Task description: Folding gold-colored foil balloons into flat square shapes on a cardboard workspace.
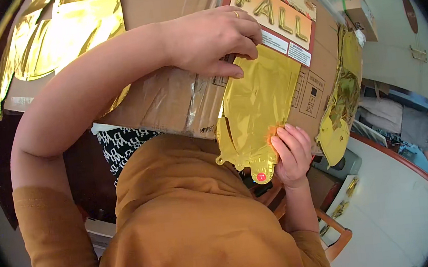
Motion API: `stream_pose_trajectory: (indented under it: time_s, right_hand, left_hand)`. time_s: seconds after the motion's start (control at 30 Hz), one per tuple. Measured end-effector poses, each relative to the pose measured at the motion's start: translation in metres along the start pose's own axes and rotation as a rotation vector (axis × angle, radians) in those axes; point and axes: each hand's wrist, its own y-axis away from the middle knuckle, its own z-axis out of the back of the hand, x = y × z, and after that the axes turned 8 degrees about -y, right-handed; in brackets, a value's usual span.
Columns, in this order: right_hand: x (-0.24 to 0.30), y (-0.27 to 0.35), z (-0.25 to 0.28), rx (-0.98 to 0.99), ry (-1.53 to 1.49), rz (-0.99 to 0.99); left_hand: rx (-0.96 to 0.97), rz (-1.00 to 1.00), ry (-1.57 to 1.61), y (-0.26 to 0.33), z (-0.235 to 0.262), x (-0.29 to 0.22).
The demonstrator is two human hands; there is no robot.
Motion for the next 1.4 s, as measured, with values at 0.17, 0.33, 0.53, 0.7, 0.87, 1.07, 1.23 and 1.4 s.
stream_pose_trajectory:
  time_s: [0.17,0.33,0.53,0.7,0.87,1.07,1.23,1.4]
  right_hand:
    - [0.003,-0.001,0.002,-0.011,0.014,0.013]
    - [0.003,0.003,0.002,0.023,-0.043,0.037]
    - [-0.007,0.005,0.007,-0.046,-0.140,-0.007]
    - [-0.027,0.000,0.016,-0.104,-0.188,-0.162]
    - [-0.056,-0.036,0.019,-0.080,-0.181,-0.228]
    - [-0.084,-0.053,0.011,0.068,-0.113,-0.147]
    - [-0.089,-0.061,0.012,0.053,-0.140,-0.153]
    - [-0.070,-0.058,0.015,0.047,-0.072,-0.064]
  left_hand:
    - [0.013,-0.003,0.010,-0.001,0.001,0.002]
    - [0.073,0.028,0.016,-0.002,0.011,0.000]
    - [0.068,-0.013,-0.067,0.000,0.016,0.000]
    - [0.074,0.123,-0.090,0.001,0.024,-0.022]
    - [0.100,0.114,-0.178,0.005,0.017,-0.045]
    - [0.126,0.177,-0.157,0.007,0.016,-0.048]
    - [0.130,0.180,-0.148,0.007,0.019,-0.040]
    - [0.128,0.187,-0.109,0.011,0.021,-0.039]
